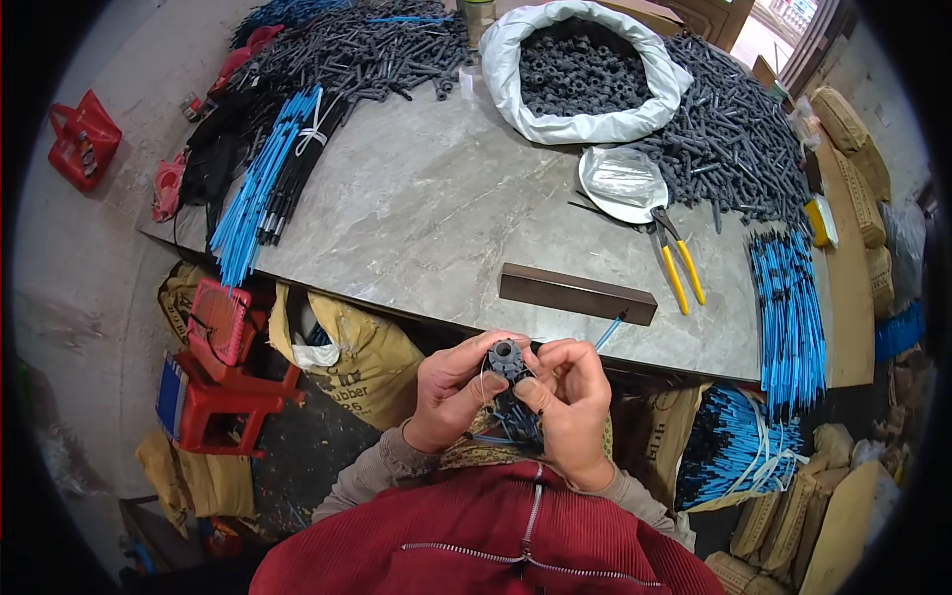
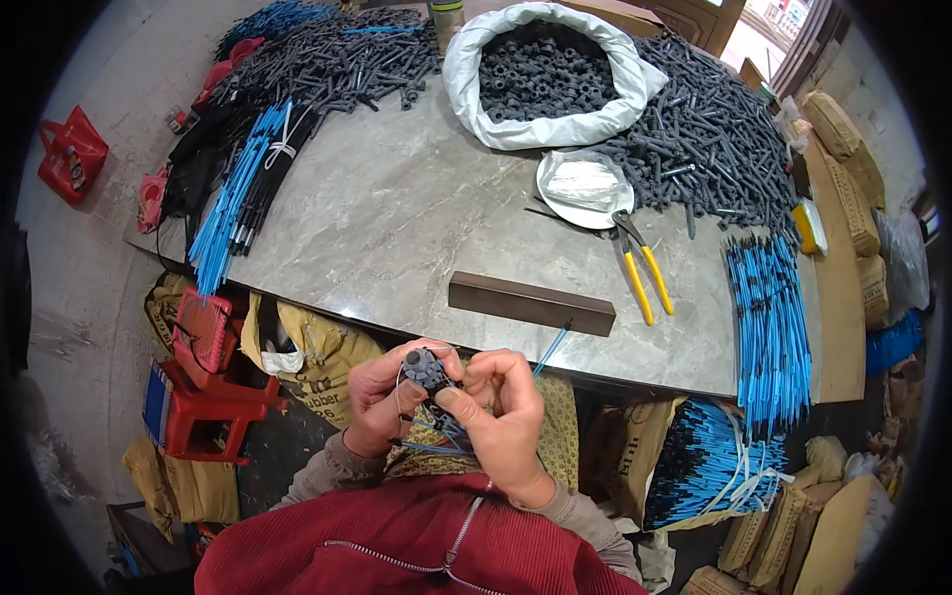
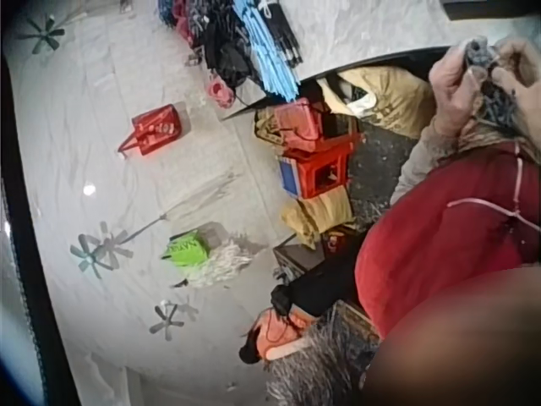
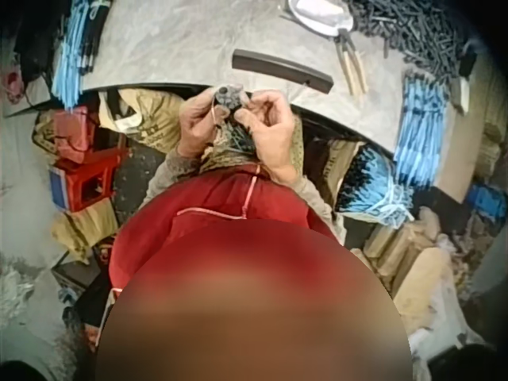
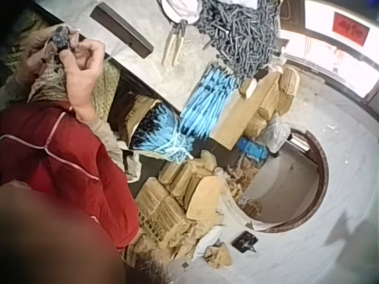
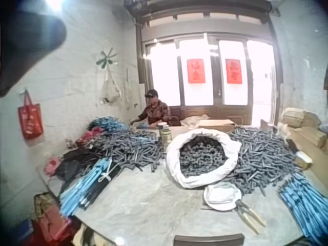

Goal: Assembling bundles of blue wires into a central plastic component using pliers.

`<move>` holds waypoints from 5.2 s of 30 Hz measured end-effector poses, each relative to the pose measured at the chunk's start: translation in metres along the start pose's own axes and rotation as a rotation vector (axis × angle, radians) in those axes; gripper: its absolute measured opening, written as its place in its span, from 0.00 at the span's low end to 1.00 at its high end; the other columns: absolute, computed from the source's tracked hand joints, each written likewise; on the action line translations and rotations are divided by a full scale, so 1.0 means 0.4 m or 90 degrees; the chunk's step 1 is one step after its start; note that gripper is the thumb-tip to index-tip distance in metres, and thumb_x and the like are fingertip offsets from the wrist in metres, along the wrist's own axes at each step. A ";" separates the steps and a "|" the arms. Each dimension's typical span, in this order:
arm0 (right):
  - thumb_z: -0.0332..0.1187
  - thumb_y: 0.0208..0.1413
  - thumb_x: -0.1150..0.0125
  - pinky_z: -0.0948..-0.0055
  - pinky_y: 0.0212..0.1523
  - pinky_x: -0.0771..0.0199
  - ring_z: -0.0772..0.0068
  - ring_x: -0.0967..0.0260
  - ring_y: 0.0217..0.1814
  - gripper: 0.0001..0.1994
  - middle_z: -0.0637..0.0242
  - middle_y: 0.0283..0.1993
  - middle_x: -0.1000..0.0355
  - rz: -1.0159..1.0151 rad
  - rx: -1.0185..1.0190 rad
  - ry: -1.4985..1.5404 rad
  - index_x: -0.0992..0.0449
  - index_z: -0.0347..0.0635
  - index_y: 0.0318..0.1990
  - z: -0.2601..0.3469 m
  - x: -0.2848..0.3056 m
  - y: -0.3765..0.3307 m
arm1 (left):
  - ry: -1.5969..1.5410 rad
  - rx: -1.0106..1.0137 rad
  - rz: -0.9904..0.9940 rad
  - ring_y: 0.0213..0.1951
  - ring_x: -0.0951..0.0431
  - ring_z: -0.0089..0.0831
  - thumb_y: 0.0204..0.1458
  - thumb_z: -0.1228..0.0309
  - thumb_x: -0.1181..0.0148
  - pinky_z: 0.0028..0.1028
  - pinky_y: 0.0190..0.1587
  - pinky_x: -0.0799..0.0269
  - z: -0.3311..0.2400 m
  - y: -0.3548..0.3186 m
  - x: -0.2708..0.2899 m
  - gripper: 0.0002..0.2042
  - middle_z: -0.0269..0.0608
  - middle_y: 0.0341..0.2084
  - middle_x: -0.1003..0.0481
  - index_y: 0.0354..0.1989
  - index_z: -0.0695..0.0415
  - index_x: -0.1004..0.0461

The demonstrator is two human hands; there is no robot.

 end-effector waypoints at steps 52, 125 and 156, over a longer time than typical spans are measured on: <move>0.19 0.48 0.30 0.70 0.40 0.22 0.62 0.22 0.39 0.10 0.58 0.38 0.20 -0.003 0.243 -0.230 0.21 0.38 0.38 -0.013 0.055 0.022 | 0.060 -0.002 -0.116 0.49 0.24 0.32 0.64 0.71 0.44 0.31 0.54 0.28 0.039 -0.003 -0.093 0.17 0.49 0.49 0.24 0.57 0.69 0.33; 0.37 0.57 0.34 0.58 0.44 0.30 0.49 0.31 0.48 0.17 0.51 0.46 0.29 -0.090 0.190 -1.068 0.26 0.36 0.48 -0.041 0.446 0.378 | 0.089 0.002 0.011 0.46 0.24 0.29 0.64 0.70 0.45 0.30 0.53 0.28 0.057 0.007 -0.099 0.18 0.43 0.42 0.25 0.58 0.67 0.38; 0.19 0.47 0.41 0.54 0.44 0.26 0.45 0.28 0.45 0.21 0.52 0.44 0.28 0.581 0.024 -0.594 0.31 0.36 0.52 0.217 0.254 0.140 | 0.125 -0.027 0.055 0.46 0.24 0.30 0.64 0.73 0.46 0.29 0.51 0.27 0.041 -0.021 -0.106 0.17 0.45 0.42 0.25 0.58 0.66 0.37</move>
Point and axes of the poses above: each hand's wrist, its own y-axis towards the middle knuckle, its own x-axis out of the back of the hand, z = x × y, the point moved 1 cm from there along y, towards the middle knuckle
